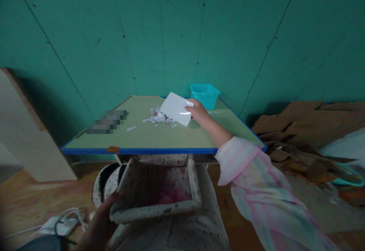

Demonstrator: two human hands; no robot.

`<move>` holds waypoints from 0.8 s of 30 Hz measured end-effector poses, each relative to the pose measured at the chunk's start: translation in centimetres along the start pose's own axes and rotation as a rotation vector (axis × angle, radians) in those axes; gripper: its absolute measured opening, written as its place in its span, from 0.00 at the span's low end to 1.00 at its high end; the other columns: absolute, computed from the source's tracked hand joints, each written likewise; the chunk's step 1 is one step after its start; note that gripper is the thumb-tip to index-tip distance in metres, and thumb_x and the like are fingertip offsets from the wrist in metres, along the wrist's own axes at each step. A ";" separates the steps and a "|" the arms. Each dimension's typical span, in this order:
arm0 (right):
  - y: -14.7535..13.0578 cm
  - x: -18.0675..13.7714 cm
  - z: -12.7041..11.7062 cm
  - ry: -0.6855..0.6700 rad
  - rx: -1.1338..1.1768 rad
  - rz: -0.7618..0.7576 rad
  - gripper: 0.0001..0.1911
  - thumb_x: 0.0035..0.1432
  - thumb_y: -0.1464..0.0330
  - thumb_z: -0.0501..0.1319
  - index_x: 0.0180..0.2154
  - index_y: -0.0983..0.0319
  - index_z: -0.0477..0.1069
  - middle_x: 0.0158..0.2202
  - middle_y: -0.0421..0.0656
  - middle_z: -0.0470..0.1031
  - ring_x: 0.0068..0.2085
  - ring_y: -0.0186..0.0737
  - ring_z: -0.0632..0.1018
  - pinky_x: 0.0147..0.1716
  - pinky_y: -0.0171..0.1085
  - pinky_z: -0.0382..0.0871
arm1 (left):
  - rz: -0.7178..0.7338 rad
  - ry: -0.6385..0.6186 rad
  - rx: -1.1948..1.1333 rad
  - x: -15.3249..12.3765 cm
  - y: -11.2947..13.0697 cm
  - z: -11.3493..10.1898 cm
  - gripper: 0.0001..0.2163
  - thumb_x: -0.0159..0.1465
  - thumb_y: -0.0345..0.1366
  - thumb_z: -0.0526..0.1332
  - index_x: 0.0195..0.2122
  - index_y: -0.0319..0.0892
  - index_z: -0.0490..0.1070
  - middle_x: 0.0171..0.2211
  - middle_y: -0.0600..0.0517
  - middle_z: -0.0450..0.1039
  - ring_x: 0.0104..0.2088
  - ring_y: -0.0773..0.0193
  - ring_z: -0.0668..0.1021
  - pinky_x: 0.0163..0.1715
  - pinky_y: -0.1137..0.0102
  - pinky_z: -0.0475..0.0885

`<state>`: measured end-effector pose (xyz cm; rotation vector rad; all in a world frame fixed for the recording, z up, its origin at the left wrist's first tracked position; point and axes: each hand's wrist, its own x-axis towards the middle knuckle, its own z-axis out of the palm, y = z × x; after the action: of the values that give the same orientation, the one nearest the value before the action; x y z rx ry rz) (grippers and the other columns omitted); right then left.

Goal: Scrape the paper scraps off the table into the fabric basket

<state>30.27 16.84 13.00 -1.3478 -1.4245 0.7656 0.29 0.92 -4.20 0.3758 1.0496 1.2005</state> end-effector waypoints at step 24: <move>0.7 -5.6 -5.8 -0.164 -0.237 -0.105 0.13 0.47 0.66 0.57 0.38 0.62 0.67 0.32 0.41 0.72 0.30 0.37 0.71 0.28 0.34 0.63 | -0.063 0.008 0.017 -1.5 -0.2 1.3 0.20 0.43 0.34 0.63 0.40 0.45 0.70 0.28 0.54 0.79 0.36 0.51 0.78 0.32 0.64 0.73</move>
<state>35.32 10.53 12.86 -1.4007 -1.7457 0.6656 1.45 -0.11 -3.01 0.3494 1.0713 1.1383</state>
